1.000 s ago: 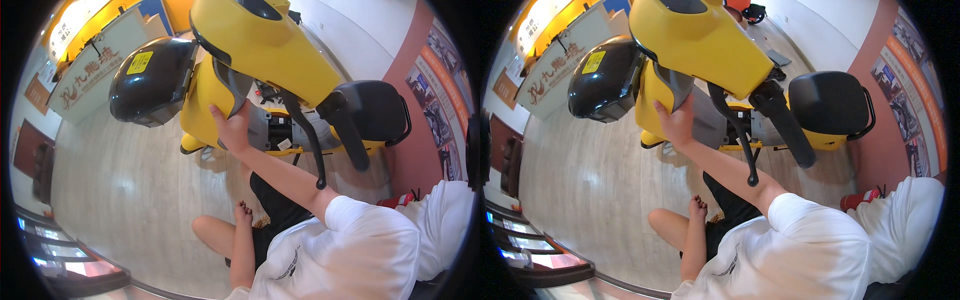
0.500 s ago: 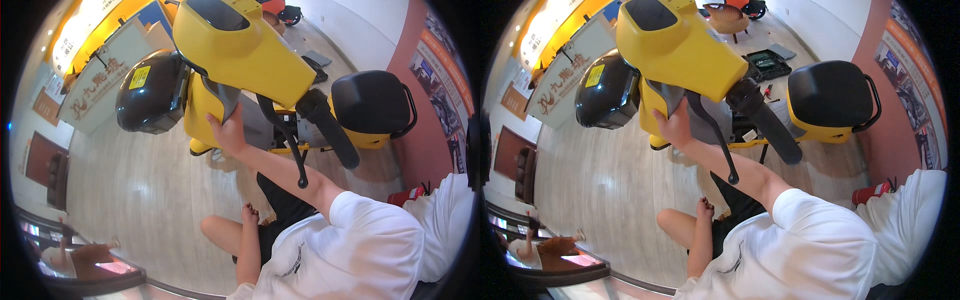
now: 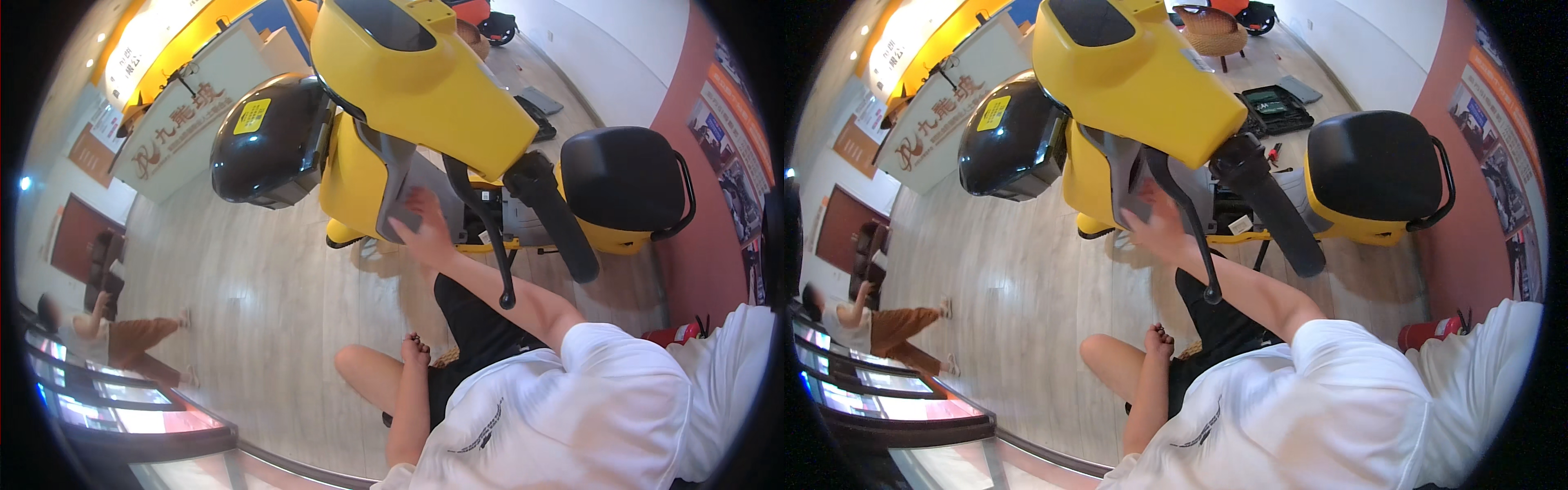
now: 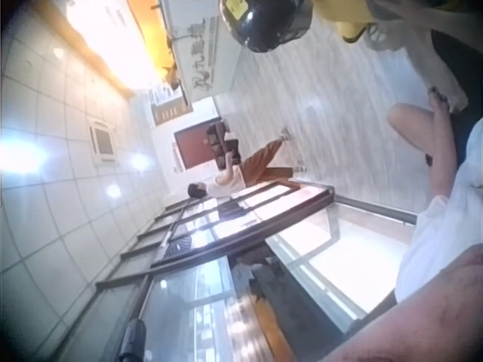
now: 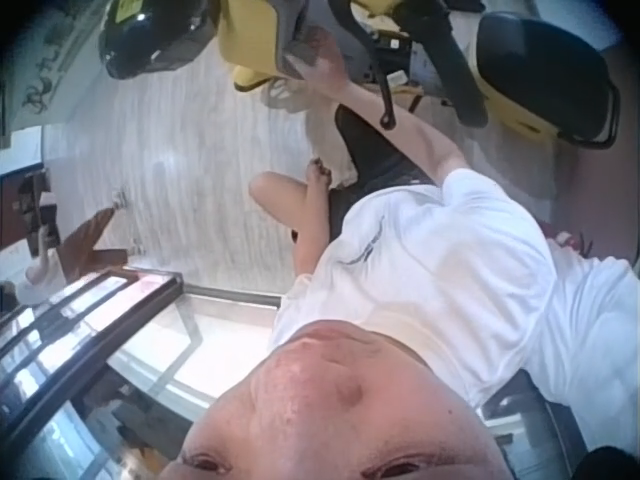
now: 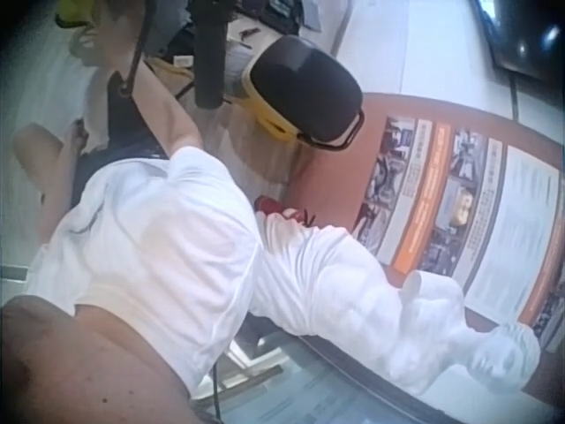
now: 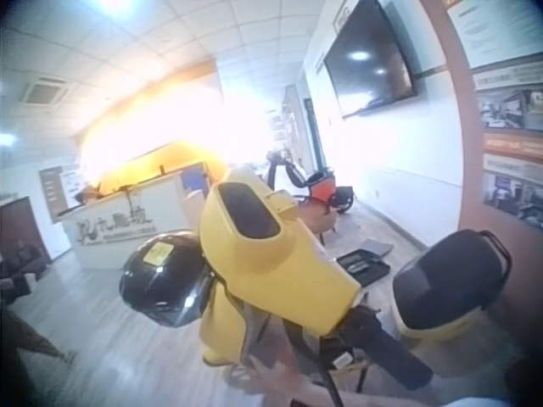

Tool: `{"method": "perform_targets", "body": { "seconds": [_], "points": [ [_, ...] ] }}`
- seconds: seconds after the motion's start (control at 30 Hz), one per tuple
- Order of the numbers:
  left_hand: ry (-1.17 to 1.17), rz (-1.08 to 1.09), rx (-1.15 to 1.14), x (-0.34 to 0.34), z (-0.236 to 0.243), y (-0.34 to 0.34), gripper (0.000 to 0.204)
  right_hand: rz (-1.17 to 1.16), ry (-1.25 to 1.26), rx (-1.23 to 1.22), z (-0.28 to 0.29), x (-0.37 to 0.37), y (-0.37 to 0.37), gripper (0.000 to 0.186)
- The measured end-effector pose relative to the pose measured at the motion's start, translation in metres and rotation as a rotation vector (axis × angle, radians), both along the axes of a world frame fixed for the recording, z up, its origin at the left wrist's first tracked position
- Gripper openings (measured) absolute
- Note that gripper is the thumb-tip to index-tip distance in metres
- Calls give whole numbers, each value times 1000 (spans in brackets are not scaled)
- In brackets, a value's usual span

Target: Repairing a yellow scooter by adjusting or connecting internal components near the footrest area.

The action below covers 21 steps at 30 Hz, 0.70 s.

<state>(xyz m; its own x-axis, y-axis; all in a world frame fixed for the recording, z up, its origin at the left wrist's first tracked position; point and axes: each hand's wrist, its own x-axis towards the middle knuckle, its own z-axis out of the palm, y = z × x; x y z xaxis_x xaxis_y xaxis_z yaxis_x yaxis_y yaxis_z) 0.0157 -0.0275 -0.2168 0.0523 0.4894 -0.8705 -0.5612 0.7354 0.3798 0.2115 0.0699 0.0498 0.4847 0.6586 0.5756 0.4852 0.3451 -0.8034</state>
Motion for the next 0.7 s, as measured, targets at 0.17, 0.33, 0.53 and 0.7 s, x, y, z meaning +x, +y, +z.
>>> {"method": "perform_targets", "body": {
  "seconds": [0.17,0.33,0.53,0.7],
  "points": [
    [2,10,-14,-2,4,-3,27,27,49,-347,-100,58,-67,41],
    [71,-34,-39,5,-1,-4,25,-11,-69,-511,-153,83,-113,31],
    [53,-65,-2,-17,-53,-5,24,13,-339,-438,-107,70,-105,19],
    [-30,-121,-22,8,-8,-16,24,-102,-373,-402,-122,89,-116,19]
  ]
}}
